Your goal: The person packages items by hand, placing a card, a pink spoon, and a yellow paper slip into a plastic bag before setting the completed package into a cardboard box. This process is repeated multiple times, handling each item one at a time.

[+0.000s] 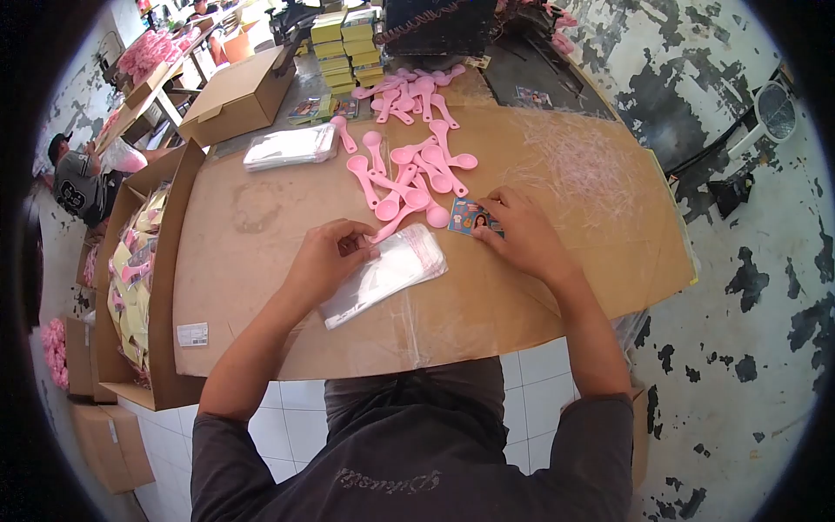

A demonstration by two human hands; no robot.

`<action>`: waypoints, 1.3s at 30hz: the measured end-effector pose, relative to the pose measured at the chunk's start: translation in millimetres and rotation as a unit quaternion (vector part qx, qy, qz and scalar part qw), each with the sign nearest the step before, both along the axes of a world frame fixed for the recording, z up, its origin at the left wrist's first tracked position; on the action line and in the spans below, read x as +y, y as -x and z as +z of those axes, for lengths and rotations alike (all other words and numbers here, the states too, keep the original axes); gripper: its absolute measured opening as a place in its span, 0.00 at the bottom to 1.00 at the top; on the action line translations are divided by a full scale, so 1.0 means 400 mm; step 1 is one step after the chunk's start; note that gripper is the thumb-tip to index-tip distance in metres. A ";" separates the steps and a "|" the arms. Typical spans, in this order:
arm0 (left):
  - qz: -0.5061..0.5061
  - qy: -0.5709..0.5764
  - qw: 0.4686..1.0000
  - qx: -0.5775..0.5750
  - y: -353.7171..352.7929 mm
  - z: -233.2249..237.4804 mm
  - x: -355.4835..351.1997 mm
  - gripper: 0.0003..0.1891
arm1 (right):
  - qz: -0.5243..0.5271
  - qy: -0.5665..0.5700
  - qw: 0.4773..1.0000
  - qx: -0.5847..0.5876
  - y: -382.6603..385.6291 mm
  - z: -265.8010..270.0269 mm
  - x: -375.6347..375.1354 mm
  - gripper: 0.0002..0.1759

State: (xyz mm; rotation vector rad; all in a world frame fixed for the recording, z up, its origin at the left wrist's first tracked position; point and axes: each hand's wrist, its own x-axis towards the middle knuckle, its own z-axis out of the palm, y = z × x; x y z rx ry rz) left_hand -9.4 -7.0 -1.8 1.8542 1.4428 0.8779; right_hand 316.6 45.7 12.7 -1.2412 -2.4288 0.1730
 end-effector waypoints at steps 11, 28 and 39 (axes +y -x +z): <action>-0.036 -0.051 0.998 -0.007 0.000 0.011 -0.007 0.09 | -0.014 0.137 0.979 0.149 -0.002 0.080 0.033 0.08; -0.066 0.199 0.939 -0.271 0.060 0.077 0.008 0.10 | 0.172 0.230 0.948 0.136 0.122 0.079 -0.007 0.08; -0.050 0.183 0.945 -0.267 0.040 0.048 0.005 0.14 | 0.129 0.196 0.904 0.357 0.209 0.085 0.053 0.13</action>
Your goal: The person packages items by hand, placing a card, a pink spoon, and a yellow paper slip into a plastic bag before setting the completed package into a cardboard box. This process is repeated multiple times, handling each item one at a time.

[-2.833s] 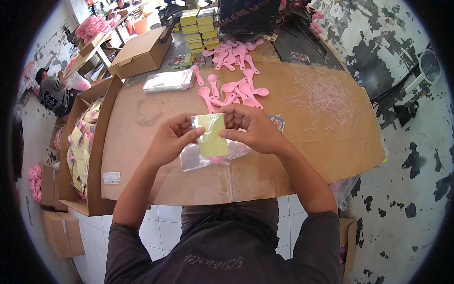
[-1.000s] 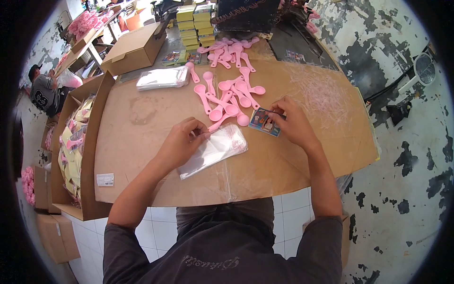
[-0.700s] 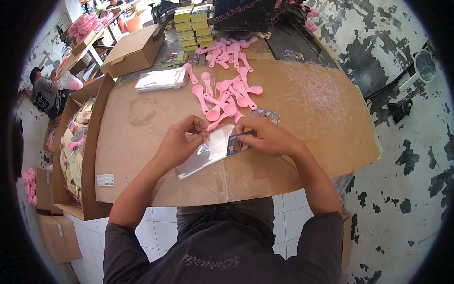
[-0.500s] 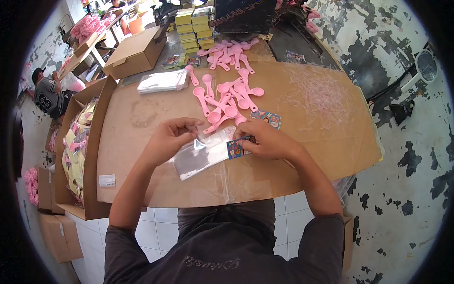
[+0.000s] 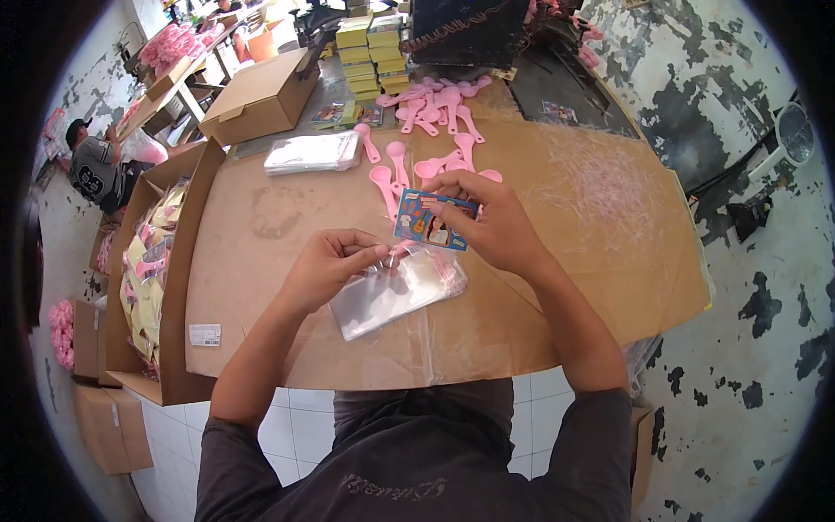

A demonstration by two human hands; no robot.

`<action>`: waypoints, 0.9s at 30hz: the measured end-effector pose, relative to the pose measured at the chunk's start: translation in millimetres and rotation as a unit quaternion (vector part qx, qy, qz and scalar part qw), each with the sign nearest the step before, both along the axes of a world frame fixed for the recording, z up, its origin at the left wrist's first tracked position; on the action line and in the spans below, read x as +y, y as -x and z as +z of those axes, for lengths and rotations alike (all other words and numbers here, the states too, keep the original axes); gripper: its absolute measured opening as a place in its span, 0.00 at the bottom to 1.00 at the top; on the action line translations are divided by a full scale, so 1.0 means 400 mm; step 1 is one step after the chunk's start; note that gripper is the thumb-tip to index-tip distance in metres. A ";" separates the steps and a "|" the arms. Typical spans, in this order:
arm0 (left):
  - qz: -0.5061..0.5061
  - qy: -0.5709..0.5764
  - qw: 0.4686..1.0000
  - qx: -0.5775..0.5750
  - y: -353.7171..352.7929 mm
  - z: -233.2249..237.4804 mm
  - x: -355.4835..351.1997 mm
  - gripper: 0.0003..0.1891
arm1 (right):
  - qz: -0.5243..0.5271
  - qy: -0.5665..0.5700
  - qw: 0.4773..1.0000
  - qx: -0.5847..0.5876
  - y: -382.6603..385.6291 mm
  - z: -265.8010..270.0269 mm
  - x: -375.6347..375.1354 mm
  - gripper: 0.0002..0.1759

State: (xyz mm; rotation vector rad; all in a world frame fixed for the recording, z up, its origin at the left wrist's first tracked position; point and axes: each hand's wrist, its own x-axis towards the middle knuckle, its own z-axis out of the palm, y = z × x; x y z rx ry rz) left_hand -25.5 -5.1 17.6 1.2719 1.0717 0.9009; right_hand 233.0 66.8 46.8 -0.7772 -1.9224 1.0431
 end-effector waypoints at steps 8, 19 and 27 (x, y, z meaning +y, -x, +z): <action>-0.013 0.033 0.999 -0.020 -0.025 -0.003 -0.007 0.14 | 0.069 -0.068 0.991 -0.097 -0.003 -0.006 -0.012 0.11; -0.025 -0.030 0.999 0.034 -0.034 -0.016 -0.015 0.12 | -0.023 0.017 1.000 -0.006 0.009 -0.071 -0.018 0.19; -0.011 -0.032 0.999 0.025 -0.038 -0.042 -0.017 0.12 | 0.064 0.151 0.982 0.091 0.043 -0.118 -0.053 0.10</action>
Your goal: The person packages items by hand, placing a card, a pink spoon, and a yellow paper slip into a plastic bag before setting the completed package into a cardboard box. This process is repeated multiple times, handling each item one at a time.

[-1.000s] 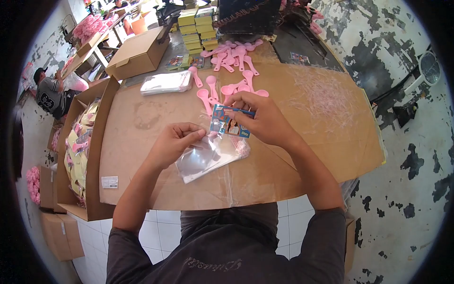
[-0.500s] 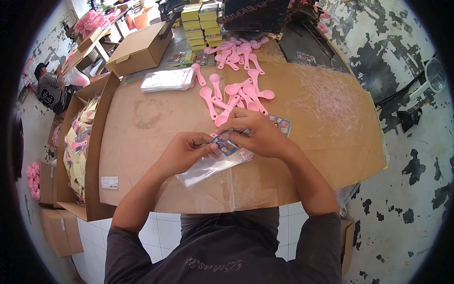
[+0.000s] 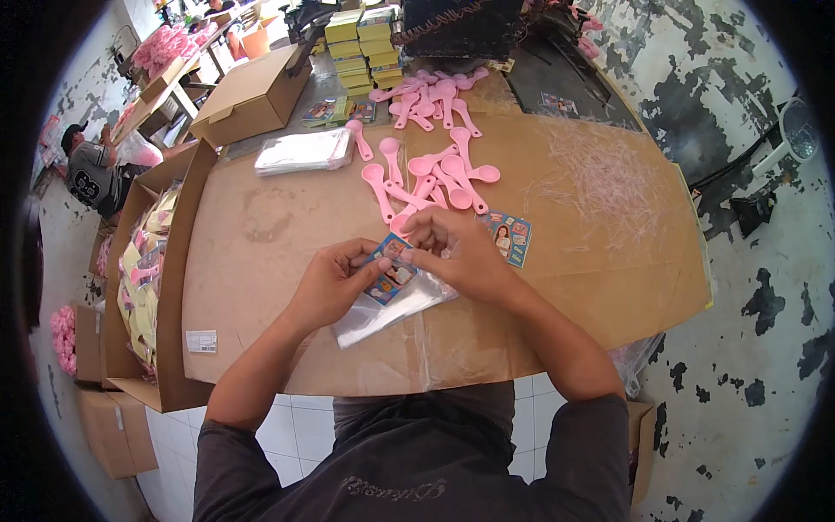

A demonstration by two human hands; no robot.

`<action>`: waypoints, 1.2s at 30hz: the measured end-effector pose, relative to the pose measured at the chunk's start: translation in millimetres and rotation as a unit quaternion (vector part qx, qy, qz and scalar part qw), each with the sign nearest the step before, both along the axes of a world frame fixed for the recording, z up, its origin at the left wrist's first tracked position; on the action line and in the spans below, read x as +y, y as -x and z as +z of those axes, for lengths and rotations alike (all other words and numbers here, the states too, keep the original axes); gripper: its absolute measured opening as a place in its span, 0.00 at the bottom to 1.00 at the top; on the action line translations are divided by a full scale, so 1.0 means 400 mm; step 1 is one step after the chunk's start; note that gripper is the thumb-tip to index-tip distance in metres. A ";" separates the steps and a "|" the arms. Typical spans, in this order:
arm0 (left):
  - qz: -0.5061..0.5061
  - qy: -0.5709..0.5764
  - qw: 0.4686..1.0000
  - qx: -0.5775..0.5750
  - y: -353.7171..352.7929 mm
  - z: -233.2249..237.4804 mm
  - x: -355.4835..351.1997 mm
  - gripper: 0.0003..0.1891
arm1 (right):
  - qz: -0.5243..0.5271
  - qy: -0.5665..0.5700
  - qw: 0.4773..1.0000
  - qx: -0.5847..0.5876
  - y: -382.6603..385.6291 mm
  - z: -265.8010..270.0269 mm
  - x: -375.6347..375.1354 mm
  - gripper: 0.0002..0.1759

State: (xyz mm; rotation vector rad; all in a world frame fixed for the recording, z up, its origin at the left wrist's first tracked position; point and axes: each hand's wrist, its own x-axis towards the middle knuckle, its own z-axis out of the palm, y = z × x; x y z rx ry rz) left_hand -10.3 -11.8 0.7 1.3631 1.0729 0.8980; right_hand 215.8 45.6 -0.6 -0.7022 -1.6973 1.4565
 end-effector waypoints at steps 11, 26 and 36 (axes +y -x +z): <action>0.043 -0.013 0.999 -0.027 -0.002 -0.005 0.002 0.12 | -0.193 -0.341 0.884 -0.255 -0.050 0.000 0.134 0.09; 0.033 -0.010 0.995 -0.094 -0.007 0.012 -0.002 0.14 | -0.252 -0.210 0.919 -0.219 -0.053 0.006 0.138 0.25; 0.045 -0.002 0.993 -0.109 -0.008 0.003 0.000 0.17 | -0.054 -0.004 0.999 -0.001 -0.070 0.045 0.097 0.48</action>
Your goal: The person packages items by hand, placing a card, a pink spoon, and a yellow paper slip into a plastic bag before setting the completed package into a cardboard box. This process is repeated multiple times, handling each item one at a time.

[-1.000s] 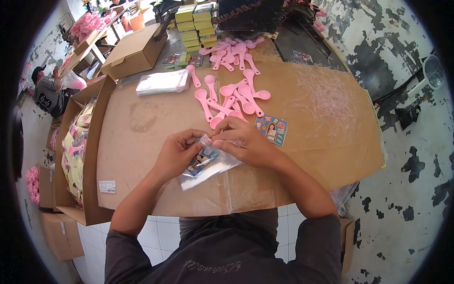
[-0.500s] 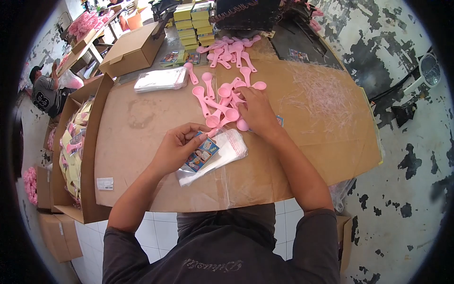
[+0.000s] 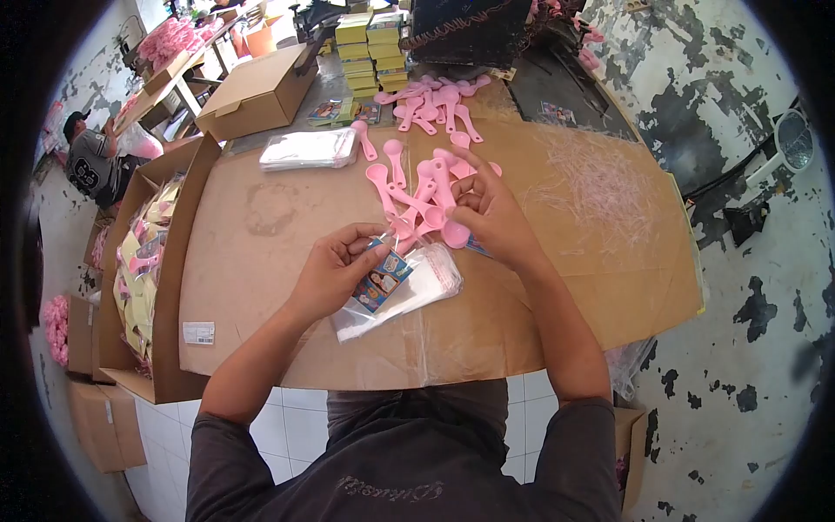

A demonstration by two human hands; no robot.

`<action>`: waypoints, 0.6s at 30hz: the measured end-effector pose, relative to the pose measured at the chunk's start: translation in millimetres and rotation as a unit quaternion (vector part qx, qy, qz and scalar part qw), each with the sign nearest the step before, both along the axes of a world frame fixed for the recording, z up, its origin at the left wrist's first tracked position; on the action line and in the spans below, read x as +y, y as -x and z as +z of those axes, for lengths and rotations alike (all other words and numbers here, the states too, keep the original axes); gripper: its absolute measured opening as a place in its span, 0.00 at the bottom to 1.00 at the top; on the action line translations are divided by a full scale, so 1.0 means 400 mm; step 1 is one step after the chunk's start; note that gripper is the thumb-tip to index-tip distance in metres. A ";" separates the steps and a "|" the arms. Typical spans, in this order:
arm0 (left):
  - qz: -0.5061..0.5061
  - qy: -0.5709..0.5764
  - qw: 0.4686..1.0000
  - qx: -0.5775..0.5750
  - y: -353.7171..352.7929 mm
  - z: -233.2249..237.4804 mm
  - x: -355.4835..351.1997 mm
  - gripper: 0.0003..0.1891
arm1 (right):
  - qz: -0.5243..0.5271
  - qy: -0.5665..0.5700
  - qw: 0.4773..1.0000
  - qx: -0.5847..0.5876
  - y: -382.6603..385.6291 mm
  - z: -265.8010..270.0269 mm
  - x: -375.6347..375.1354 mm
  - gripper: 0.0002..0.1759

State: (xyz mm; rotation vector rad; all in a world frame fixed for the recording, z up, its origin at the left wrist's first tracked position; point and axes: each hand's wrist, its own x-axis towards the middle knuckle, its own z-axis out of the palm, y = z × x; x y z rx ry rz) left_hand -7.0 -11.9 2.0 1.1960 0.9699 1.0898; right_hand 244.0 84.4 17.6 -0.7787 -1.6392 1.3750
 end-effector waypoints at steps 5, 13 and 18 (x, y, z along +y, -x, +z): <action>-0.006 -0.007 1.000 0.010 -0.010 -0.005 0.000 0.17 | 0.014 0.020 0.997 0.079 0.046 0.020 -0.058 0.45; -0.011 0.014 0.999 0.047 -0.017 0.002 -0.008 0.17 | -0.020 -0.028 0.998 0.048 0.065 0.024 -0.095 0.42; -0.016 0.012 0.999 0.031 -0.012 -0.014 -0.005 0.16 | -0.046 -0.050 0.996 0.060 0.085 -0.010 -0.107 0.34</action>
